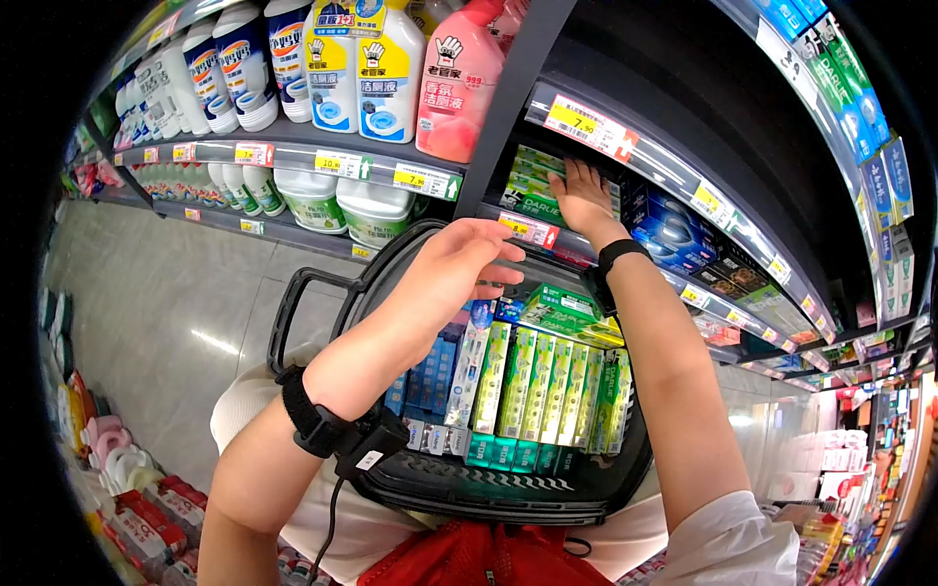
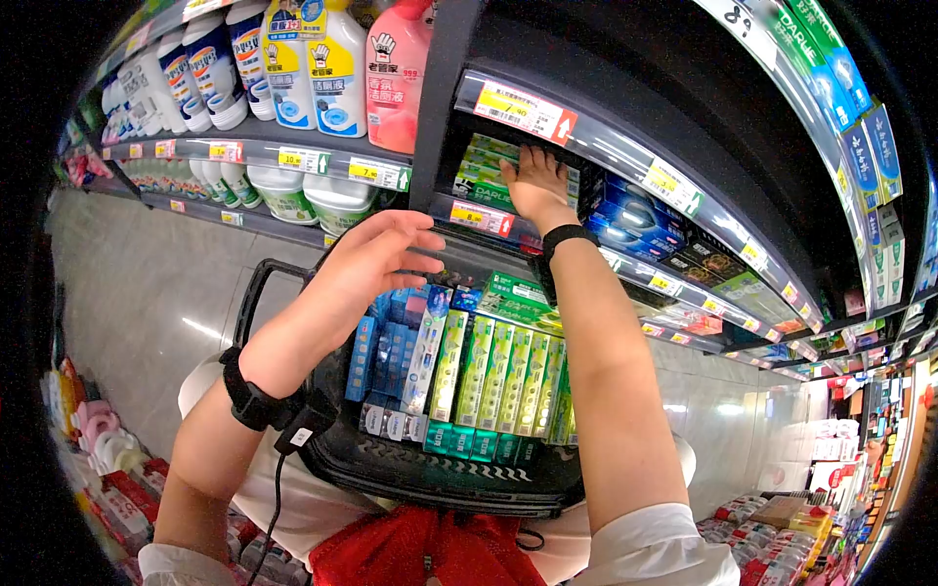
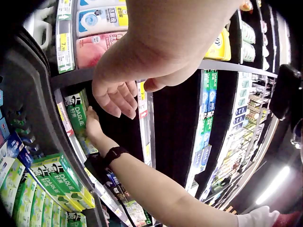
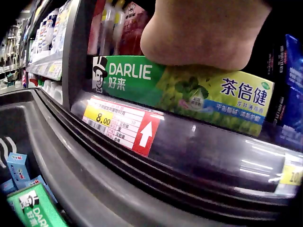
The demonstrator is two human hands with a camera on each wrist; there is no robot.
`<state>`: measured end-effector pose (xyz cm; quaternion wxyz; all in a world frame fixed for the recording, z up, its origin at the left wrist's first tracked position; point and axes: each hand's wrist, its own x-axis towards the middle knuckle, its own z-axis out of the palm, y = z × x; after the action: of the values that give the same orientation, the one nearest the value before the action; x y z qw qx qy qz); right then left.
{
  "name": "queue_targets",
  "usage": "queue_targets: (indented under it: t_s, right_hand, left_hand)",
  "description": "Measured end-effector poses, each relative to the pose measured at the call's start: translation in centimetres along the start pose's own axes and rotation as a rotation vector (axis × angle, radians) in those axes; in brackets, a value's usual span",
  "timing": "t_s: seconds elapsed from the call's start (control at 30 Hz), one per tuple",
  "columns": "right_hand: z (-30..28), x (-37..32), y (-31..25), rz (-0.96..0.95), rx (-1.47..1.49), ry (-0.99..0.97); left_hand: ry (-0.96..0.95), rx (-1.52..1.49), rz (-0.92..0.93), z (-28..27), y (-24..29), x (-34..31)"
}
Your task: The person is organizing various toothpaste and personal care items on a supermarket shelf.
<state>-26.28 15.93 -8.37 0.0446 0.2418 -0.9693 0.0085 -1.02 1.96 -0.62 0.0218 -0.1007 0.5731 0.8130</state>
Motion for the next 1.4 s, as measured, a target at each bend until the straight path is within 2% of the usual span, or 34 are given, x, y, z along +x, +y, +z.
queue_targets:
  t_s: [0.27,0.4,0.53,0.57,0.63,0.73,0.77,0.83,0.87,0.93,0.97,1.03,1.1,1.17,1.23,1.33,1.37,1.4]
  right_hand:
    - [-2.0,-1.2,1.2,-0.073,0.072,-0.053]
    - [-2.7,-5.0,2.5,-0.136,0.111,0.127]
    - [-3.4,-12.2,4.8,-0.24,0.273,0.358]
    - [-3.5,-14.2,5.3,-0.24,0.312,0.39]
    - [-4.0,-18.4,5.6,-0.092,0.341,0.369]
    - [-4.1,-23.4,6.3,0.155,0.307,0.052]
    - [-4.4,-24.4,6.2,0.279,0.267,-0.196]
    - [-3.5,-25.6,6.4,0.344,0.113,-0.455]
    - [-2.1,-26.1,6.9,0.355,0.121,-0.465]
    - [1.0,-26.5,7.5,0.304,0.028,-0.693]
    - [2.0,-27.0,7.4,0.311,0.036,-0.704]
    - [3.3,-27.2,7.0,0.286,-0.166,-0.745]
    - [4.4,-27.6,7.4,0.293,-0.186,-0.737]
    - [3.1,-27.7,6.7,0.144,-0.057,-0.679]
    - [2.7,-27.8,5.9,0.099,-0.034,-0.673]
    - [2.3,-27.7,4.5,-0.056,0.262,-0.528]
    - [2.2,-27.6,4.2,-0.055,0.272,-0.528]
    - [1.5,-27.4,3.9,-0.144,0.387,-0.539]
  left_hand:
    - [-0.037,-0.015,0.041,-0.6,-0.4,0.6]
    - [-0.038,0.011,0.033,-0.1,-0.6,0.5]
    - [-0.061,0.069,0.034,0.6,-1.4,0.7]
    - [-0.066,0.084,0.023,0.6,-1.7,0.7]
    - [-0.08,0.101,0.017,0.7,-2.3,0.9]
    - [-0.079,0.105,-0.016,0.7,-3.2,0.7]
    - [-0.085,0.112,-0.02,0.7,-3.4,0.5]
    - [-0.062,0.149,-0.03,0.6,-3.9,0.4]
    - [-0.07,0.147,-0.042,0.6,-4.4,0.1]
    - [-0.074,0.168,-0.07,0.8,-5.0,-0.1]
    - [-0.067,0.178,-0.098,1.1,-5.3,-0.4]
    - [-0.069,0.175,-0.13,1.9,-5.7,-0.7]
    - [-0.093,0.227,-0.172,2.6,-6.1,-1.2]
    - [-0.112,0.245,-0.179,2.8,-6.6,-1.1]
    - [-0.135,0.298,-0.224,2.9,-7.4,-0.7]
    - [-0.173,0.375,-0.253,3.1,-8.4,-0.2]
    - [-0.172,0.383,-0.258,3.1,-8.7,0.0]
    - [-0.17,0.518,-0.242,3.3,-9.1,0.0]
